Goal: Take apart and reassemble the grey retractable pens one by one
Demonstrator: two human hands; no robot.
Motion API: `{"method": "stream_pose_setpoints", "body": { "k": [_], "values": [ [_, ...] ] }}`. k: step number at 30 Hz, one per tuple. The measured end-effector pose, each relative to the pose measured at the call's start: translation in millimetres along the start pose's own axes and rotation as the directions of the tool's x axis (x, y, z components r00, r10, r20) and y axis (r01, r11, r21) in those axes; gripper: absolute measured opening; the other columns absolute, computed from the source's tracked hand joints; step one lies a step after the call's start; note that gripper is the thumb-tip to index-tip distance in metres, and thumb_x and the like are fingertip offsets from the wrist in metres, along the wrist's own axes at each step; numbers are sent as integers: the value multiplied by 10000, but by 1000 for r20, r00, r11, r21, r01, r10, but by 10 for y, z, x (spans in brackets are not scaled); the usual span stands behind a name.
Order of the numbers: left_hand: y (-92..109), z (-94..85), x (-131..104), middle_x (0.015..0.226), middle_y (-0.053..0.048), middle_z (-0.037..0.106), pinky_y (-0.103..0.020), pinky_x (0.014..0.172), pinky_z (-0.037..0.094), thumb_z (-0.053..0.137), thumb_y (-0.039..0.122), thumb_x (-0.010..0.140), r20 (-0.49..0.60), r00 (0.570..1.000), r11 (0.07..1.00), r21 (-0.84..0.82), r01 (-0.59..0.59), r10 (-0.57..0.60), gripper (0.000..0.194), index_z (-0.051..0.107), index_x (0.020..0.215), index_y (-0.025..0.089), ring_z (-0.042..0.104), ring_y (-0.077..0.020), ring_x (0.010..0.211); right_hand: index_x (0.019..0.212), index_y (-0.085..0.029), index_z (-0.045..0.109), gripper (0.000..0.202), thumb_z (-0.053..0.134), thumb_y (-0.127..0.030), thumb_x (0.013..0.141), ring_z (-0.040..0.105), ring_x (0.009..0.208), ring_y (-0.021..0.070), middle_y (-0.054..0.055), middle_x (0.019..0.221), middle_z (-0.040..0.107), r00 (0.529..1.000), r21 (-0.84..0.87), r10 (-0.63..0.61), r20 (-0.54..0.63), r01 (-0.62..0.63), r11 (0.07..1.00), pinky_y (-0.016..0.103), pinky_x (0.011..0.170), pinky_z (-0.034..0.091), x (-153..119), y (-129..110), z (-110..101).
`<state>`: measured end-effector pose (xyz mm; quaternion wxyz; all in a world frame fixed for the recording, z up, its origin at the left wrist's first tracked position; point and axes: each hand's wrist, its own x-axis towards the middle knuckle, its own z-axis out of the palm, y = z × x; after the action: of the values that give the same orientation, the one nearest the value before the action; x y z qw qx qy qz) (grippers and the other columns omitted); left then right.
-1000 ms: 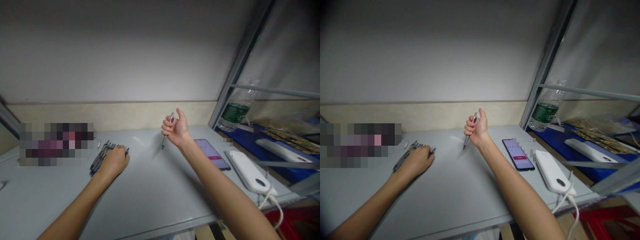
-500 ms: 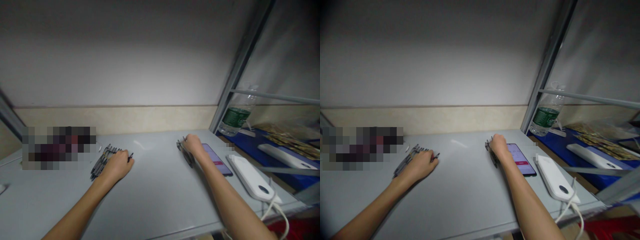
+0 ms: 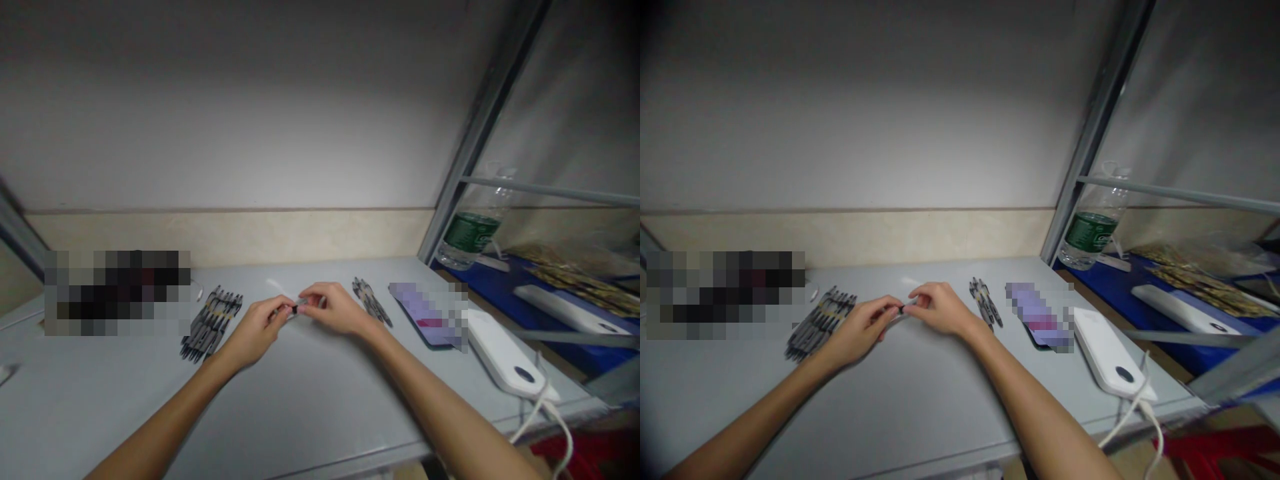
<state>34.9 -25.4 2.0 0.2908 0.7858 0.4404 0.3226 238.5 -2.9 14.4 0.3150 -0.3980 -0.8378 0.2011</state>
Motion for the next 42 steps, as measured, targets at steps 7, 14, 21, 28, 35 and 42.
{"method": "stream_pose_setpoints", "body": {
  "k": [7, 14, 21, 28, 35, 42],
  "values": [
    [1, -40, -1, 689, 20, 604, -215, 576, 394, 434, 377, 884, -29, 997, 994, 90, -62, 65, 260, 577, 990, 187, 531, -117, 608, 849, -136, 714, 206, 620, -312, 798, 488, 542, 112, 12, 596, 616, 994, 250, 105, -29, -94, 964, 207, 522, 358, 8, -92, 200],
    [-86, -233, 40, 973, -66, 644, -303, 865, 406, 370, 290, 922, -64, 975, 917, 358, -176, 212, 252, 590, 989, 186, 570, -188, 947, 759, -107, 686, 304, 633, -406, 759, 408, 432, 69, -17, 529, 547, 935, 591, 344, 82, -323, 739, 189, 421, 285, 27, 25, 47],
    [-119, -278, 57, 865, -68, 599, -312, 794, 398, 325, 270, 946, -49, 952, 787, 577, -221, 303, 271, 570, 937, 155, 498, -194, 848, 759, -99, 682, 346, 626, -441, 767, 358, 398, 49, -18, 516, 565, 907, 648, 331, 260, -418, 637, 186, 399, 256, 2, 51, -23],
    [-122, -283, 56, 748, -52, 579, -327, 663, 333, 335, 218, 928, -31, 950, 585, 794, -166, 311, 253, 549, 799, 181, 455, -214, 748, 714, -108, 653, 339, 625, -442, 766, 331, 441, 62, -45, 506, 461, 958, 631, 228, 175, -287, 721, 207, 435, 219, -4, 32, 66],
    [-157, -250, 46, 684, -36, 542, -301, 657, 346, 337, 182, 902, -98, 962, 684, 721, -107, 254, 232, 521, 761, 193, 496, -204, 705, 712, -118, 679, 331, 558, -401, 832, 413, 506, 104, -4, 544, 516, 990, 376, 103, -94, -61, 925, 228, 501, 303, -16, -26, 97],
    [-194, -166, 41, 670, 1, 566, -267, 627, 363, 260, 298, 949, -138, 982, 918, 391, -64, 127, 306, 489, 769, 203, 537, -163, 650, 972, -178, 723, 271, 617, -369, 813, 561, 652, 144, 64, 797, 686, 960, 161, -40, -278, 88, 983, 249, 643, 417, -14, -61, -35]
  ]
}}
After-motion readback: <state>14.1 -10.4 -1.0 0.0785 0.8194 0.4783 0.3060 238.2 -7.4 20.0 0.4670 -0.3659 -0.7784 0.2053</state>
